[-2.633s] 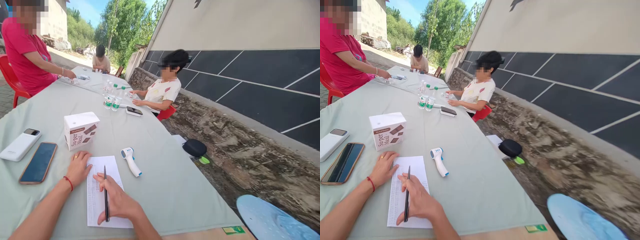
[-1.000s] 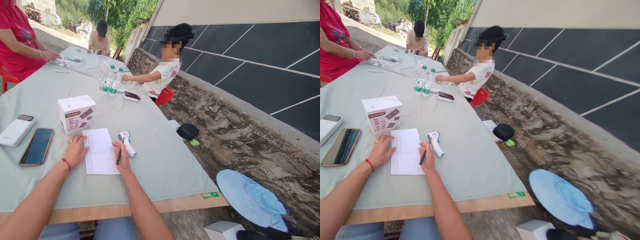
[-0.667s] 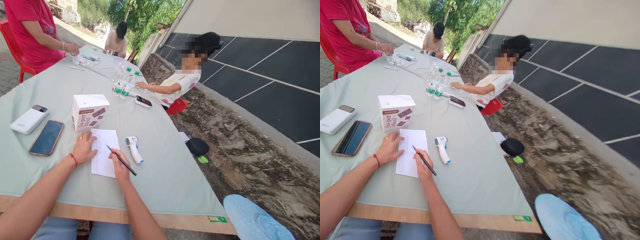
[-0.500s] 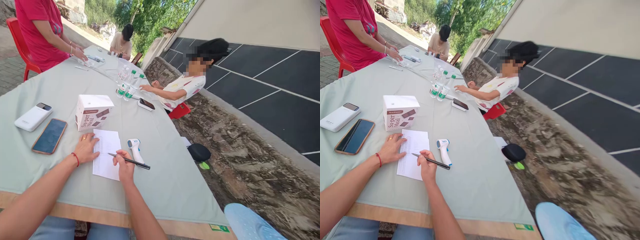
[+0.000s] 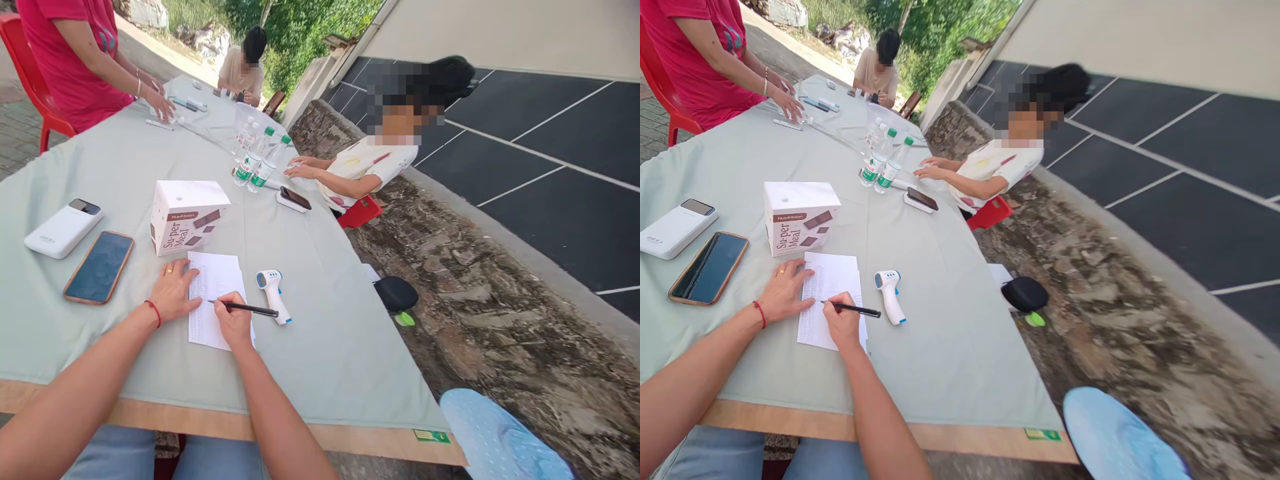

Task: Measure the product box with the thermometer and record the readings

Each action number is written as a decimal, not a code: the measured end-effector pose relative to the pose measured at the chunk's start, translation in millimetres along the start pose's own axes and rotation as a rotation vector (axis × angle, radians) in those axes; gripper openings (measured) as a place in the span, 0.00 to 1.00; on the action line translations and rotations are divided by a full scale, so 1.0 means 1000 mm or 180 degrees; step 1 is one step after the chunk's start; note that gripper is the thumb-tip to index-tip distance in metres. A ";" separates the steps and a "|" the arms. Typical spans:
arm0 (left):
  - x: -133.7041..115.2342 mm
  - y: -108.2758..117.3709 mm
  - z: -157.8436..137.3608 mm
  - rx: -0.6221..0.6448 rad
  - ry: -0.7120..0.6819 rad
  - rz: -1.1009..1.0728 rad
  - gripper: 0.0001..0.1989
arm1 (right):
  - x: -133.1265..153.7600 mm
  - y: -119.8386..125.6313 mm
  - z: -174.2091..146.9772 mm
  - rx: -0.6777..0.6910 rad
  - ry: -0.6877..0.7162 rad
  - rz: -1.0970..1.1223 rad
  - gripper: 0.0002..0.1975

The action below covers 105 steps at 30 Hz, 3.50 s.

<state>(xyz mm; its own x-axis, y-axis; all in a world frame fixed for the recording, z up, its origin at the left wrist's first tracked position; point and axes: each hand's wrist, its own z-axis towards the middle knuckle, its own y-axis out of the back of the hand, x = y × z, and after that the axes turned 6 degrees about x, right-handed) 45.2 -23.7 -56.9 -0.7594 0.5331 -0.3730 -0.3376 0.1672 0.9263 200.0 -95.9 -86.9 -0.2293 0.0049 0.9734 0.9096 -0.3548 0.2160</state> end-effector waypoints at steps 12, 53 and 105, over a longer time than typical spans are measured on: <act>0.003 -0.003 0.000 -0.0053 -0.0050 -0.0011 0.28 | 0.006 -0.004 -0.001 0.0154 0.0028 -0.0163 0.07; 0.003 -0.002 0.000 -0.0015 -0.0079 -0.0059 0.28 | 0.004 -0.005 -0.001 0.0271 0.0045 -0.0305 0.06; 0.006 -0.007 0.000 -0.0126 -0.0110 -0.0190 0.28 | 0.007 -0.004 0.000 0.0194 0.0024 -0.0353 0.07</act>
<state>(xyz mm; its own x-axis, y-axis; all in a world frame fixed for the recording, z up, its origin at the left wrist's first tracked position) 42.8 -21.0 -65.4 -0.7179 0.5516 -0.4247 -0.4039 0.1668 0.8995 195.0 -94.5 -81.2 -0.3321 0.0337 0.9426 0.8979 -0.2949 0.3269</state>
